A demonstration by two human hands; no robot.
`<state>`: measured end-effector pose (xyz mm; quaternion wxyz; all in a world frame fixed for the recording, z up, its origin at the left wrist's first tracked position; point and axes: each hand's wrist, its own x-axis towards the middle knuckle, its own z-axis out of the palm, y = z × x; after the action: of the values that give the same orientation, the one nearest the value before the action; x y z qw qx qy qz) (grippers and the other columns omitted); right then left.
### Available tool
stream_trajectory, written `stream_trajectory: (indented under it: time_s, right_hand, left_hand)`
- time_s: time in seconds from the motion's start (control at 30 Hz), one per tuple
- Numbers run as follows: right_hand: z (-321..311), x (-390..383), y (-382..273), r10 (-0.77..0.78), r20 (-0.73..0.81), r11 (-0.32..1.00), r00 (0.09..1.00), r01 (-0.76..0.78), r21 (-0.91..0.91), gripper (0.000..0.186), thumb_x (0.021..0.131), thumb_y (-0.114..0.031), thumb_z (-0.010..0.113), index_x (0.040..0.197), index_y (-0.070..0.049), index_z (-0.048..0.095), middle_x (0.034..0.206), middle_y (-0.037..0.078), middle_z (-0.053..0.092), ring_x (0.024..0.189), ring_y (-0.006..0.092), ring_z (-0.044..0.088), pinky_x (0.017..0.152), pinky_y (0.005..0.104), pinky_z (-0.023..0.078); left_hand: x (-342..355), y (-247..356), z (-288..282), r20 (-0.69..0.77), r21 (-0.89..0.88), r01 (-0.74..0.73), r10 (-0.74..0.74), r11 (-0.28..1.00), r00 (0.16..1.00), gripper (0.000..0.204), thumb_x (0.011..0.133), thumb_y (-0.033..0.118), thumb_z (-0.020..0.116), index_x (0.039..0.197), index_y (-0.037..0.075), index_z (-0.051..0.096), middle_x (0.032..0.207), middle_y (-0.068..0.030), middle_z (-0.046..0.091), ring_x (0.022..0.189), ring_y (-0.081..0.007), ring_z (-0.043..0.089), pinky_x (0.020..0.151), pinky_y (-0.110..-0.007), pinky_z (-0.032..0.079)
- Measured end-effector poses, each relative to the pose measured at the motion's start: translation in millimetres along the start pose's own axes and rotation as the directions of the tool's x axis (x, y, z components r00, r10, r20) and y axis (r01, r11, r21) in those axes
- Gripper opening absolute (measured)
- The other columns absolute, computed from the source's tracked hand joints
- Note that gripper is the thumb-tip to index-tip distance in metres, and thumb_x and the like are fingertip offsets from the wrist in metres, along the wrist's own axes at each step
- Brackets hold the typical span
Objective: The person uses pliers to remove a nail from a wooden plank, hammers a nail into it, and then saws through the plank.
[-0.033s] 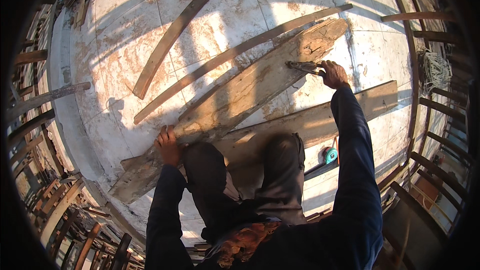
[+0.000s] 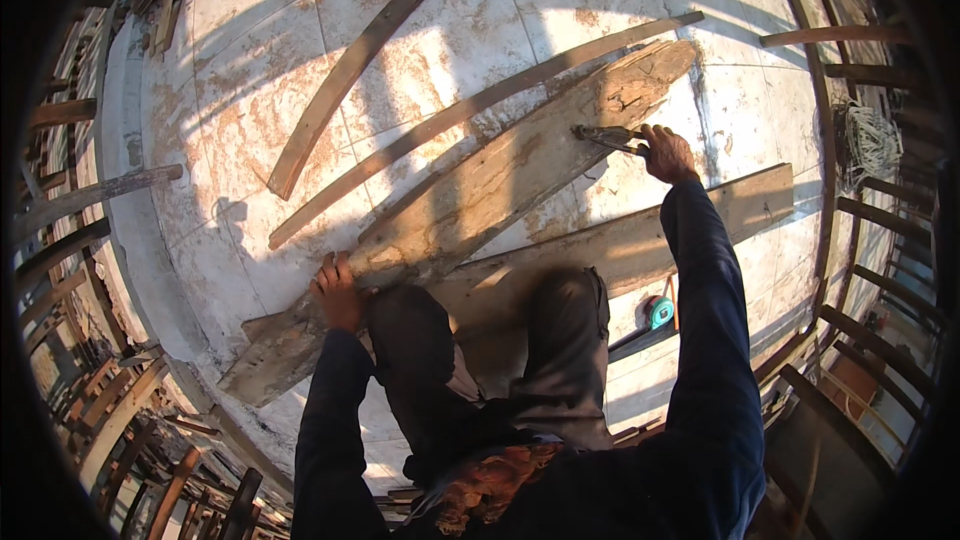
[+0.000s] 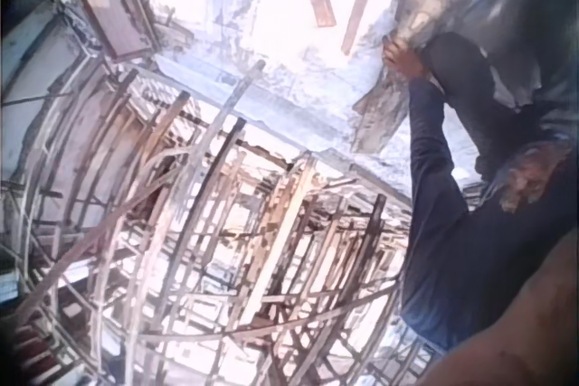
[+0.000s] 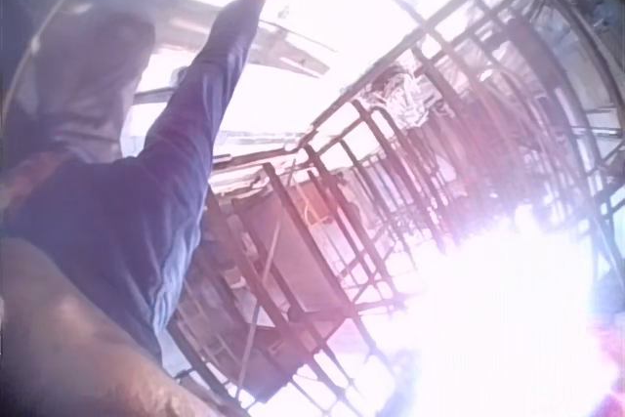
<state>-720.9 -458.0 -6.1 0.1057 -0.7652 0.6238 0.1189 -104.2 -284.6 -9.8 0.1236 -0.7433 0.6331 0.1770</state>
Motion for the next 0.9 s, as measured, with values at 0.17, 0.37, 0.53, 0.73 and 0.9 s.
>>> stream_trajectory:
  time_s: [0.17, 0.37, 0.53, 0.73, 0.9]
  right_hand:
    - [-20, -38, -32, 0.029, -0.083, 0.980, 0.996, -0.045, -0.192, 0.026, 0.090, -0.029, 0.058, 0.097, -0.005, 0.061, 0.092, 0.014, 0.056, 0.089, 0.0312, 0.058, 0.072, 0.0456, 0.049]
    - [-33, -47, -82, 0.152, -0.015, 0.881, 0.988, -0.143, -0.452, 0.019, 0.086, -0.021, 0.057, 0.087, -0.007, 0.069, 0.095, 0.010, 0.056, 0.092, 0.0257, 0.057, 0.083, 0.0572, 0.043]
    - [-45, -41, -108, 0.216, -0.015, 0.787, 0.976, -0.183, -0.589, 0.022, 0.087, -0.021, 0.054, 0.092, -0.007, 0.070, 0.096, 0.013, 0.061, 0.090, 0.0287, 0.061, 0.090, 0.0680, 0.037]
    - [-71, -10, -129, 0.336, 0.039, 0.848, 0.941, -0.284, -0.448, 0.023, 0.087, -0.027, 0.056, 0.095, -0.008, 0.066, 0.088, 0.016, 0.070, 0.086, 0.0308, 0.070, 0.070, 0.0571, 0.053]
    - [-75, 2, -90, 0.458, 0.285, 0.836, 0.842, -0.299, -0.460, 0.028, 0.083, -0.034, 0.059, 0.094, -0.013, 0.073, 0.088, 0.003, 0.072, 0.084, 0.0252, 0.071, 0.069, 0.0451, 0.056]
  left_hand:
    - [-2, 11, -10, -0.041, -0.007, -0.011, 0.010, 1.000, 0.999, 0.093, 0.060, 0.035, 0.087, 0.136, 0.015, 0.038, 0.141, -0.0092, 0.039, 0.129, -0.0299, 0.037, 0.106, -0.050, 0.023]
    - [-3, 4, -6, -0.080, -0.025, -0.045, 0.042, 0.999, 0.996, 0.091, 0.064, 0.036, 0.085, 0.138, 0.016, 0.035, 0.142, -0.0088, 0.037, 0.129, -0.0294, 0.036, 0.106, -0.051, 0.023]
    - [-1, 0, -1, -0.043, -0.051, -0.053, 0.051, 0.997, 0.998, 0.089, 0.066, 0.035, 0.083, 0.138, 0.017, 0.034, 0.144, -0.0086, 0.034, 0.131, -0.0307, 0.034, 0.106, -0.055, 0.021]
    - [-1, 0, 3, -0.018, -0.074, -0.042, 0.040, 0.996, 0.999, 0.091, 0.067, 0.035, 0.083, 0.140, 0.017, 0.032, 0.146, -0.0093, 0.032, 0.133, -0.0309, 0.031, 0.109, -0.057, 0.018]
    - [-2, 0, 5, -0.032, -0.061, -0.067, 0.066, 0.996, 0.997, 0.094, 0.064, 0.036, 0.084, 0.140, 0.017, 0.033, 0.147, -0.0095, 0.032, 0.133, -0.0306, 0.032, 0.108, -0.055, 0.019]
